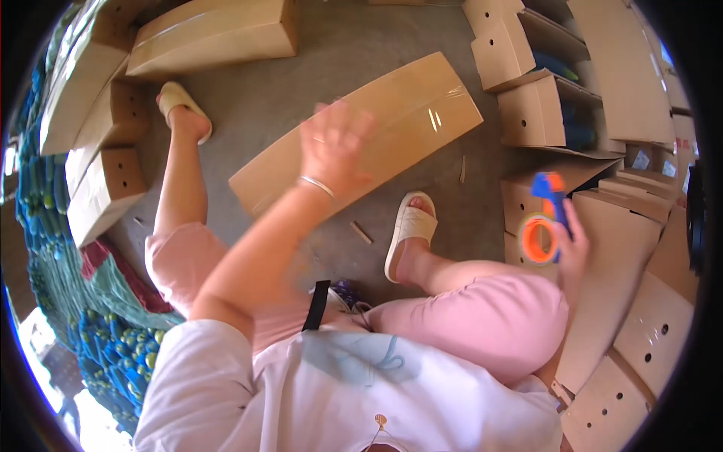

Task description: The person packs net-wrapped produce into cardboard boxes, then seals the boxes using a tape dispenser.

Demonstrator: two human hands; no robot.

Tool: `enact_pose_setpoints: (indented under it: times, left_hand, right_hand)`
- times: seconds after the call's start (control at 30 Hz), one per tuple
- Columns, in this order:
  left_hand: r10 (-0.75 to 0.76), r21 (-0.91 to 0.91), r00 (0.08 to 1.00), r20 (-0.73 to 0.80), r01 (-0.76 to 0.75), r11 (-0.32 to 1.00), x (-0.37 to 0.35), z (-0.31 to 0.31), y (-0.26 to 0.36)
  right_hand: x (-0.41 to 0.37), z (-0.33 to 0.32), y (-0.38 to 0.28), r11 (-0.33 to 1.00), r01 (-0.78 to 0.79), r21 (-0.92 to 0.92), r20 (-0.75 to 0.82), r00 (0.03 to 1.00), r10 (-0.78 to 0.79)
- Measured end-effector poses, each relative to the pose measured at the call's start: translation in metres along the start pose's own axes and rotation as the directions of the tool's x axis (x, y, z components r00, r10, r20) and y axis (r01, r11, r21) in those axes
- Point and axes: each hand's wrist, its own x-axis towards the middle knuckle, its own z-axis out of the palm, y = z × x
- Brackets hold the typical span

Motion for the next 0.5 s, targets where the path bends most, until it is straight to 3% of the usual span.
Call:
enact_pose_setpoints:
  times: [0.07, 0.1, 0.17, 0.27, 0.3, 0.37, 0.43, 0.5]
  left_hand:
    - [-0.143, 0.061, 0.990, -0.016, 0.144, 0.988, -0.011, -0.018, -0.045]
    - [-0.243, -0.008, 0.959, 0.146, 0.247, 0.969, -0.018, -0.020, -0.063]
    - [-0.302, -0.062, 0.927, 0.223, 0.323, 0.945, -0.043, -0.012, -0.067]
    - [-0.211, 0.028, 0.977, -0.028, 0.212, 0.977, -0.071, 0.004, -0.032]
    - [-0.222, 0.007, 0.975, -0.031, 0.222, 0.975, -0.083, 0.008, -0.019]
    - [-0.074, 0.136, 0.985, -0.154, 0.095, 0.986, -0.107, 0.015, -0.002]
    - [0.074, 0.123, 0.981, -0.182, -0.052, 0.991, -0.128, 0.019, 0.006]
    - [0.157, 0.049, 0.972, -0.172, -0.151, 0.987, -0.139, 0.020, 0.003]
  right_hand:
    - [-0.003, -0.052, -0.030, 0.988, 0.150, -0.019, -0.042, 0.988, -0.151]
    - [-0.017, -0.052, -0.072, 0.983, 0.183, -0.010, -0.126, 0.975, -0.183]
    - [-0.034, -0.051, -0.132, 0.941, 0.339, -0.013, -0.130, 0.932, -0.337]
    - [-0.071, -0.001, -0.192, 0.864, 0.503, 0.020, -0.021, 0.865, -0.502]
    - [-0.084, 0.024, -0.203, 0.850, 0.527, 0.023, 0.047, 0.848, -0.527]
    - [-0.106, 0.076, -0.200, 0.783, 0.612, -0.107, 0.170, 0.787, -0.592]
    - [-0.129, 0.132, -0.200, 0.668, 0.701, -0.248, 0.315, 0.711, -0.629]
    - [-0.135, 0.165, -0.174, 0.627, 0.743, -0.234, 0.393, 0.662, -0.638]
